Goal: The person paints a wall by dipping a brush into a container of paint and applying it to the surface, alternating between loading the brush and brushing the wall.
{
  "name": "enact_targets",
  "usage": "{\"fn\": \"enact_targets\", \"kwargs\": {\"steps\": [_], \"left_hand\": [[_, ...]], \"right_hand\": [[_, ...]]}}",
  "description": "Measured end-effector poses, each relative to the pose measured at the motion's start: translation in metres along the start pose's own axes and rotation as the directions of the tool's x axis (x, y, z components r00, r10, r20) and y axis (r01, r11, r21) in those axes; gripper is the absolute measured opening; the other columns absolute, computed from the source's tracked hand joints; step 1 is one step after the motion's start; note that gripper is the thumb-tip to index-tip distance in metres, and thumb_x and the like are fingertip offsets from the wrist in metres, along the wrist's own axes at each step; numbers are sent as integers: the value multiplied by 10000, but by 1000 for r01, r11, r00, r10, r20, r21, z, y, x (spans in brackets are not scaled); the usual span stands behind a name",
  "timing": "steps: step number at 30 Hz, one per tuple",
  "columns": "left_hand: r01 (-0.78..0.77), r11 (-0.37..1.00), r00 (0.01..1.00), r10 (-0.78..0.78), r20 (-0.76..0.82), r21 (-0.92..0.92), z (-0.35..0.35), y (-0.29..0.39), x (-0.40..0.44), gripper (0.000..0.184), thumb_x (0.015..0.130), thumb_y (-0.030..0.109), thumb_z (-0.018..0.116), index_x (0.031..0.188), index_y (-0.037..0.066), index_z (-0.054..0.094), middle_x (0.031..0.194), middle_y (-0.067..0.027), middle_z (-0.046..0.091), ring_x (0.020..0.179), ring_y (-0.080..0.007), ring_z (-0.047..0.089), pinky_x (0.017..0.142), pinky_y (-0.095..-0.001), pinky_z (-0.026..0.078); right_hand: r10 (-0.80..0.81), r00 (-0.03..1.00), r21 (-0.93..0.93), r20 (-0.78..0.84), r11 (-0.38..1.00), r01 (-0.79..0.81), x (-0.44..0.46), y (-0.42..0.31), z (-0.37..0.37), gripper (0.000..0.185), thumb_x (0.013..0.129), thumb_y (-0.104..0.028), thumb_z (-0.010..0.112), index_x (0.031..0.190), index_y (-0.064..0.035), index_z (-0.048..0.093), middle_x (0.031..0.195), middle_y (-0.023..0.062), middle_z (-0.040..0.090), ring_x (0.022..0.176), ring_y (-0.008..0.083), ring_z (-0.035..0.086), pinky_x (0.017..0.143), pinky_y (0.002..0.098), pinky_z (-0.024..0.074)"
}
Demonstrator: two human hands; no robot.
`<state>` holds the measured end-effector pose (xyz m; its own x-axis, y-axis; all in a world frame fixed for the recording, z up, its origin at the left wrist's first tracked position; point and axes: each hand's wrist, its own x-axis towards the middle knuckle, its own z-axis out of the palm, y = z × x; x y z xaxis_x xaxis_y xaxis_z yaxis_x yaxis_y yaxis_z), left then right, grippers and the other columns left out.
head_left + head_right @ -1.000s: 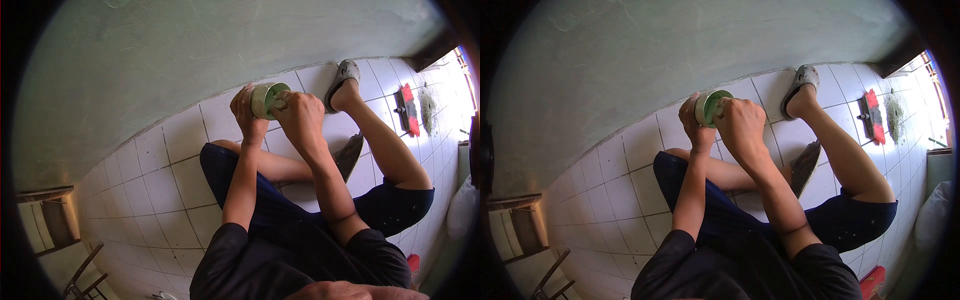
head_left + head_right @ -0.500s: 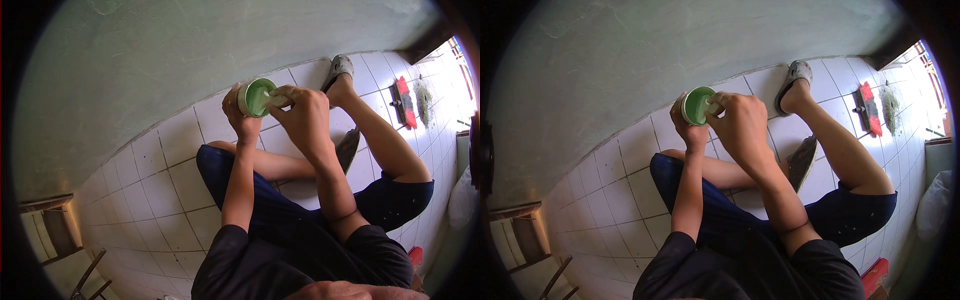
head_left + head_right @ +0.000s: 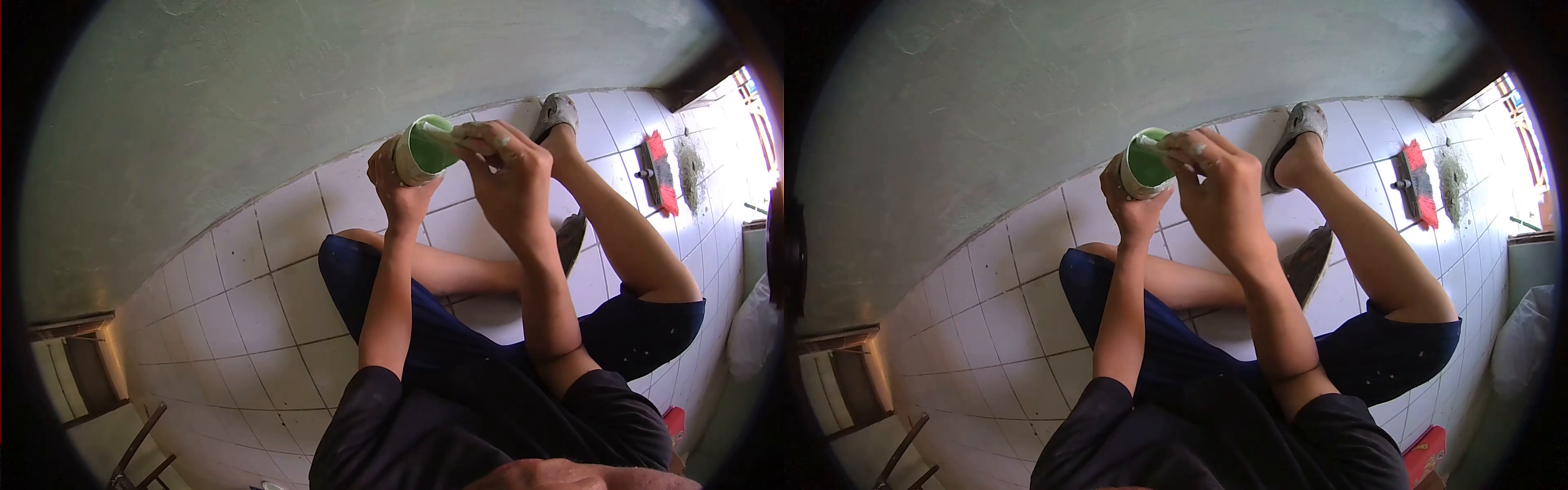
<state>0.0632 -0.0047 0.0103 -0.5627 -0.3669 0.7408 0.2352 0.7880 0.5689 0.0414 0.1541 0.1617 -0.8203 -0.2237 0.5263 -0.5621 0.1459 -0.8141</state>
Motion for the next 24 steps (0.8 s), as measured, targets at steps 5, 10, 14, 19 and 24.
{"fn": "enact_targets", "kwargs": {"steps": [5,10,14,19,24], "left_hand": [[73,996,997,-73,-3,-55,1,-6,-3,847,549,97,965,1308,69,589,1231,-112,657,1157,-347,593,1047,-481,423],[236,954,967,-212,145,-184,-10,-9,2,804,596,115,951,1310,67,586,1219,-125,659,1137,-355,599,1011,-493,470],[272,939,938,-210,277,-209,-16,-13,3,766,664,94,938,1342,57,583,1262,-118,632,1148,-265,652,978,-400,543],[280,943,931,-221,292,-181,-17,-14,4,766,663,123,942,1342,59,594,1260,-129,638,1125,-276,662,974,-404,545],[289,940,929,-229,293,-182,-17,-10,6,766,655,139,948,1334,58,602,1258,-135,645,1134,-283,664,978,-410,545]], "right_hand": [[-137,984,-75,113,986,146,-6,1,7,270,836,149,646,1043,0,735,980,167,718,811,356,717,698,394,576],[-211,968,-100,139,969,226,-8,10,9,324,809,164,625,1058,-9,737,1008,161,721,833,365,719,720,407,588],[-235,958,-102,165,962,254,-6,16,8,344,800,178,619,1060,-13,738,1025,157,728,867,370,722,739,408,598],[-246,958,-95,145,961,261,-6,24,9,364,790,190,620,1064,-17,738,1048,158,734,894,370,727,754,406,601],[-251,957,-113,145,957,268,-7,27,10,361,791,188,629,1066,-19,738,1046,157,736,897,366,730,760,401,602]]}}
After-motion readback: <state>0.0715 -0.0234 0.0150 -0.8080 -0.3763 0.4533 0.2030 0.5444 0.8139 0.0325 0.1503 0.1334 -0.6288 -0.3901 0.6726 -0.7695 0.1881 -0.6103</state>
